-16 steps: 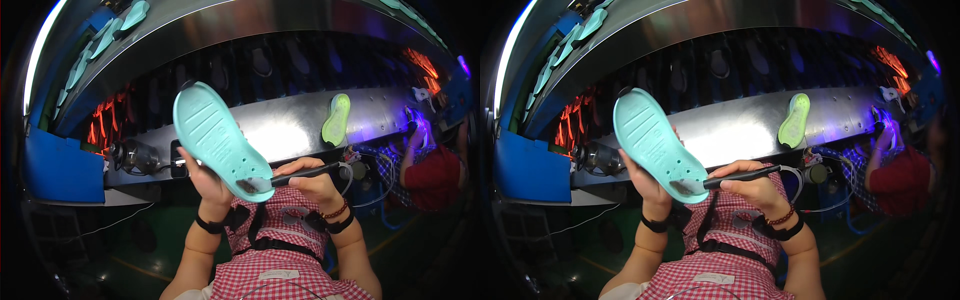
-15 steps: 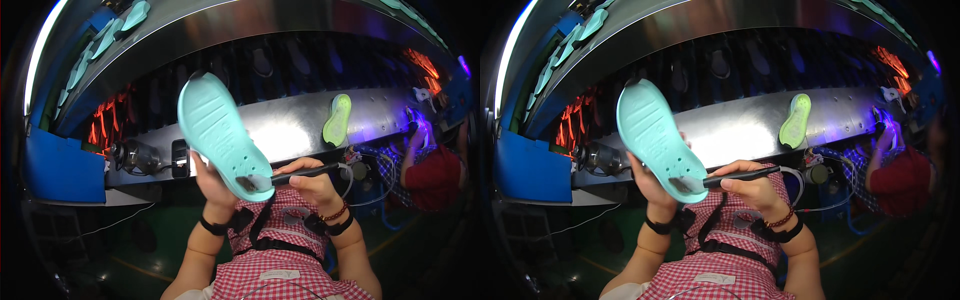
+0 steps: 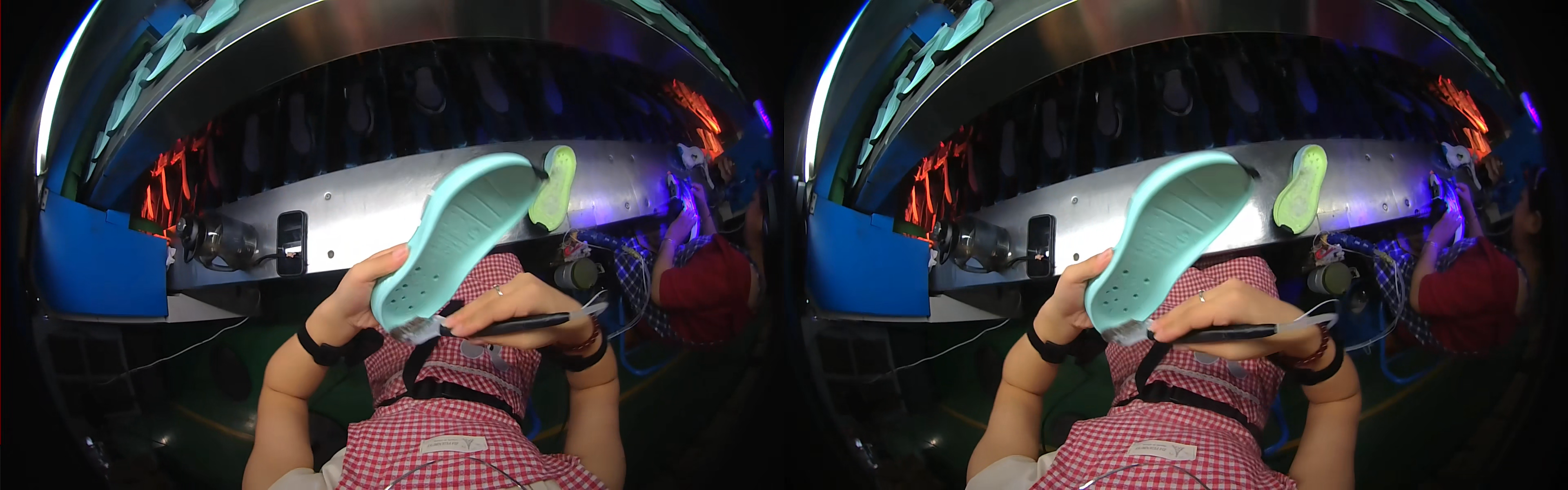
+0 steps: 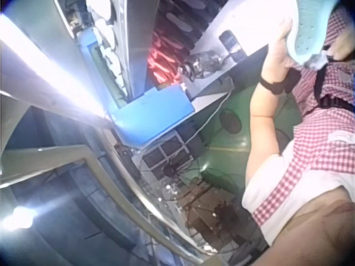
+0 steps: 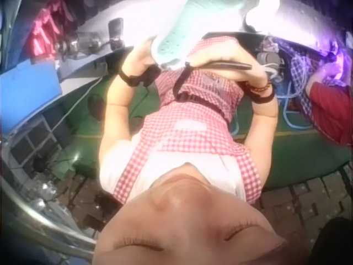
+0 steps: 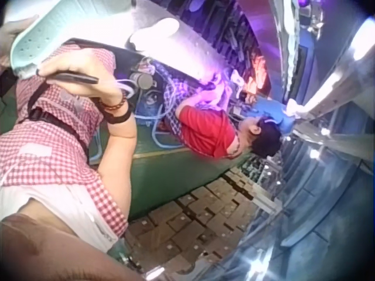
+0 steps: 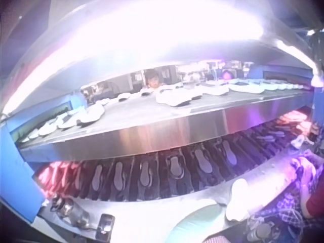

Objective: Applying adhesive to shoe soles with a brush and placing them onto a conveyor belt system.

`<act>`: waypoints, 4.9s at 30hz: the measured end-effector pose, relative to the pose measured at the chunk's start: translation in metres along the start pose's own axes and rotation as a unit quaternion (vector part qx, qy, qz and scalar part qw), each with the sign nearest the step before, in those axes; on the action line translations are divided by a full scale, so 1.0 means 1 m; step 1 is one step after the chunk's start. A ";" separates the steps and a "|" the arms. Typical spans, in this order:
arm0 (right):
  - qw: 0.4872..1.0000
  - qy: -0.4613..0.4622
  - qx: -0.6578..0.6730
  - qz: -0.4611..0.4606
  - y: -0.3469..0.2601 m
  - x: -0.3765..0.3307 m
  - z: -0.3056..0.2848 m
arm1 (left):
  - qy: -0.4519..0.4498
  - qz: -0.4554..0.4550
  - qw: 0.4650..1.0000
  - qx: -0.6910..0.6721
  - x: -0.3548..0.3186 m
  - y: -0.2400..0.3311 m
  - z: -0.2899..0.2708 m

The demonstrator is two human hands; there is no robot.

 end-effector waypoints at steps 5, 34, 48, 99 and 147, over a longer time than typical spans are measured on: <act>0.999 -0.012 0.034 0.027 0.001 -0.005 -0.013 | 0.013 -0.134 0.991 0.004 -0.003 -0.002 0.012; 0.973 0.189 -0.128 0.005 -0.013 -0.001 0.004 | -0.057 0.167 0.974 -0.139 -0.003 -0.014 -0.029; 0.975 0.081 -0.208 0.015 0.022 -0.008 0.037 | 0.187 0.307 0.930 -0.080 -0.007 -0.025 -0.050; 0.971 0.156 0.171 -0.068 0.011 0.022 0.005 | 0.052 0.296 0.954 -0.012 -0.002 0.012 0.020; 0.990 -0.037 -0.074 0.115 0.008 -0.023 -0.032 | 0.163 -0.104 0.974 0.118 -0.030 0.018 -0.007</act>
Point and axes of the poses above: each hand's wrist, its own x-axis towards the middle knuckle, its own z-axis out of the palm, y = z × x, the point moved 3 cm from there along x, towards the middle knuckle, and after that the axes turned 14 degrees about -y, right-handed, at the moved point
